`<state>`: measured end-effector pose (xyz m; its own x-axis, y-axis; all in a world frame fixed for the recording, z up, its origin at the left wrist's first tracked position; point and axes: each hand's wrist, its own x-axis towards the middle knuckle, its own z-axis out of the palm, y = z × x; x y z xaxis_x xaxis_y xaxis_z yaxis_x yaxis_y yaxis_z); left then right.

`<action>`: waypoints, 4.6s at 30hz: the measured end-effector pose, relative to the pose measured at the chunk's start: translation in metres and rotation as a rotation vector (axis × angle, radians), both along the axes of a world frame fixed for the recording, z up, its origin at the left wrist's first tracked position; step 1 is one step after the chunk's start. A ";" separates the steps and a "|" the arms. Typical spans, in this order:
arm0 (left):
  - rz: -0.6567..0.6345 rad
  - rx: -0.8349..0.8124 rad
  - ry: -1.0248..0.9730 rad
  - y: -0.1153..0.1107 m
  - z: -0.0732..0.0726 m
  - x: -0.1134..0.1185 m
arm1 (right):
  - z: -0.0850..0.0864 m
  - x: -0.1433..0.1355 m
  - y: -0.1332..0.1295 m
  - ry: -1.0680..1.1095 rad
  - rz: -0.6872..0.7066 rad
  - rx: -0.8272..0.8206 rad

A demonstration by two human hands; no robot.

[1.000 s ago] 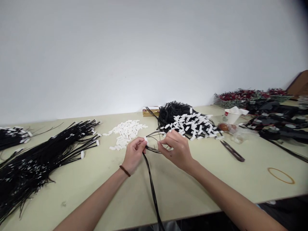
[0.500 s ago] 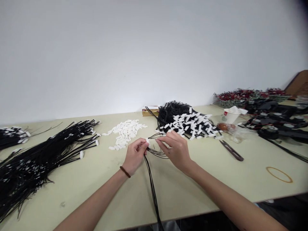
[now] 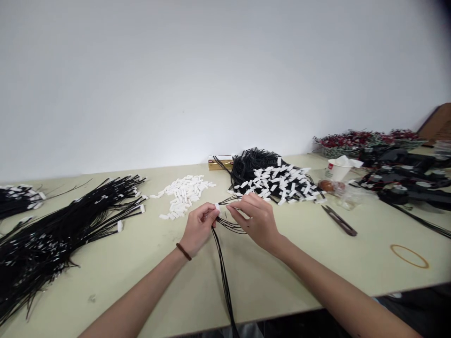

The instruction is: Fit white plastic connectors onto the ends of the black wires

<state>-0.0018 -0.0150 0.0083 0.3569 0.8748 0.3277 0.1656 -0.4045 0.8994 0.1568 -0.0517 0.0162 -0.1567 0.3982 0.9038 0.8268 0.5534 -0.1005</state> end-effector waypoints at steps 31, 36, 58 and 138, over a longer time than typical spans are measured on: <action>-0.230 -0.106 0.082 0.002 -0.001 -0.002 | 0.006 0.008 0.004 0.231 0.491 -0.519; -0.240 -0.104 0.086 0.003 -0.002 -0.003 | 0.006 0.009 0.004 0.250 0.506 -0.541; -0.087 -0.611 -0.490 0.014 -0.008 -0.004 | -0.024 -0.010 0.013 -0.345 0.260 0.014; -0.257 -0.397 -0.426 0.008 0.003 -0.005 | 0.029 0.025 -0.007 -0.041 0.216 -0.042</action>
